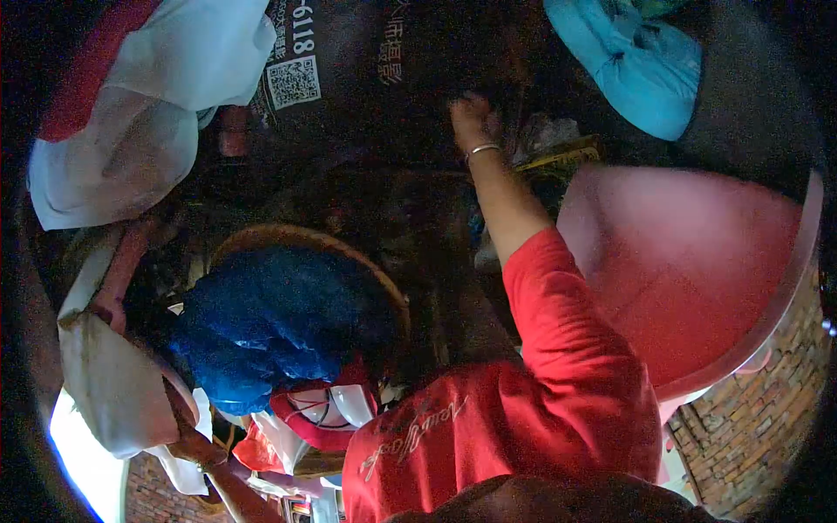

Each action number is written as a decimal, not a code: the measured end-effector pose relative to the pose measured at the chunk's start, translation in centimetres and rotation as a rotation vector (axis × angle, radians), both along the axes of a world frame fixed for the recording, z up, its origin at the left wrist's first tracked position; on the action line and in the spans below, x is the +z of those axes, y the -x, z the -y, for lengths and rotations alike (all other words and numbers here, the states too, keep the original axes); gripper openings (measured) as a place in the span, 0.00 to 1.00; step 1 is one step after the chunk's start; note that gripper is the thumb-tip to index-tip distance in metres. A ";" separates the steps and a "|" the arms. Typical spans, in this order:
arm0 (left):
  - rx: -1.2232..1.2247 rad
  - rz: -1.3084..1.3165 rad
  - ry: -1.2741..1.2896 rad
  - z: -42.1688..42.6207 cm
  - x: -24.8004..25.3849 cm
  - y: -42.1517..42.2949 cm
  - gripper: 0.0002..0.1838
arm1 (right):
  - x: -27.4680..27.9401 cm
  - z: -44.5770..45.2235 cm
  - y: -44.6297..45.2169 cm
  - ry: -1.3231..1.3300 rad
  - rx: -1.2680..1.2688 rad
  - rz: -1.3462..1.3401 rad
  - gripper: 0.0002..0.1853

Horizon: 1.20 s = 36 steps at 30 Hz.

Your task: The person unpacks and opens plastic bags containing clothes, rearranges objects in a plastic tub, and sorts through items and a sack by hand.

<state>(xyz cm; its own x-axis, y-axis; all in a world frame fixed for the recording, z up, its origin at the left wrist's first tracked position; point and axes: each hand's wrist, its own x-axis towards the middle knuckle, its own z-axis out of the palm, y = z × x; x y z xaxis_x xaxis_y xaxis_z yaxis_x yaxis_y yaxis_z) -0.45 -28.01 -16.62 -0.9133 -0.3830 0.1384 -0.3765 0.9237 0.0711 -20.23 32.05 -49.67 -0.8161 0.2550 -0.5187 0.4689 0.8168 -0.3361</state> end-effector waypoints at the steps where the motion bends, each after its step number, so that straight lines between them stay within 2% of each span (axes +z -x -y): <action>1: 0.004 0.008 0.000 0.0 0.1 -0.1 0.17 | 1.8 0.6 -0.1 -0.073 0.037 -0.132 0.26; 3: 0.007 0.014 -0.001 0.1 0.0 0.3 0.17 | -0.3 3.5 0.6 0.416 -0.436 -0.337 0.21; 5: 0.005 0.009 -0.004 -0.4 0.1 0.3 0.17 | 7.4 6.7 1.7 0.499 -0.336 -0.704 0.16; 8: -0.002 0.003 -0.007 -2.5 0.0 0.4 0.17 | 12.9 7.7 1.8 0.530 -0.260 -0.724 0.14; 11: -0.004 -0.011 -0.014 -0.8 0.8 -0.3 0.17 | 17.1 8.9 1.3 0.545 -0.107 -0.901 0.10; 14: -0.002 -0.038 -0.014 -3.3 -0.1 1.3 0.17 | 22.4 8.6 0.1 0.526 -0.014 -0.919 0.09; 16: -0.007 -0.055 -0.012 -3.7 0.2 1.1 0.17 | 24.9 9.3 -1.2 0.546 0.098 -1.072 0.06; 18: -0.011 -0.072 -0.006 -4.0 0.0 1.7 0.17 | 27.9 10.9 -2.7 0.527 0.195 -0.977 0.04; 20: -0.007 -0.089 0.003 -3.6 0.9 1.1 0.18 | 29.7 12.1 -3.5 0.550 0.173 -1.002 0.03; 21: -0.009 -0.100 0.011 -3.2 1.0 0.8 0.18 | 30.5 12.8 -3.9 0.566 0.193 -0.914 0.03; 24: -0.126 -0.264 -0.261 -3.9 0.3 1.5 0.19 | 32.7 15.0 -4.8 0.589 0.293 -0.823 0.04; 25: -0.071 -0.150 -0.128 -5.4 1.3 1.6 0.19 | 32.9 16.4 -5.1 0.609 0.308 -0.855 0.04; 26: -0.073 -0.152 -0.121 -6.1 1.5 1.8 0.19 | 34.0 17.0 -5.5 0.700 0.382 -0.794 0.05; 28: 0.260 0.022 -0.228 -6.3 2.3 1.7 0.19 | 35.4 19.0 -6.6 0.728 0.499 -0.687 0.06; 29: 0.264 0.019 -0.212 -5.8 1.9 1.8 0.19 | 34.7 20.6 -7.3 0.783 0.528 -0.697 0.06; 31: 0.001 -0.174 -0.690 -4.4 1.0 1.8 0.27 | 35.0 21.4 -8.0 0.812 0.531 -0.666 0.06; 32: 0.006 -0.168 -0.676 -5.8 1.8 2.1 0.27 | 34.9 21.7 -8.1 0.820 0.536 -0.632 0.06; 34: -0.023 -0.471 -0.813 -11.1 4.4 1.5 0.33 | 34.5 22.0 -7.6 0.807 0.456 -0.722 0.07; 35: 0.107 -0.511 -0.658 -11.5 3.9 0.1 0.36 | 34.7 21.8 -7.5 0.786 0.478 -0.695 0.07; 36: 0.108 -0.503 -0.650 -14.2 4.7 0.0 0.36 | 34.9 21.8 -7.5 0.767 0.502 -0.668 0.08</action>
<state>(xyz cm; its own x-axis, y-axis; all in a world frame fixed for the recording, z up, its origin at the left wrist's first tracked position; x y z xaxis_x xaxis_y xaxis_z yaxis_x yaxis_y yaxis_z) -0.44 -13.77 -11.89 -0.7550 -0.6095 0.2418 -0.2412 0.6010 0.7620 -12.70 10.23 -14.75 -0.9085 -0.3769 0.1804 -0.3147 0.3331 -0.8888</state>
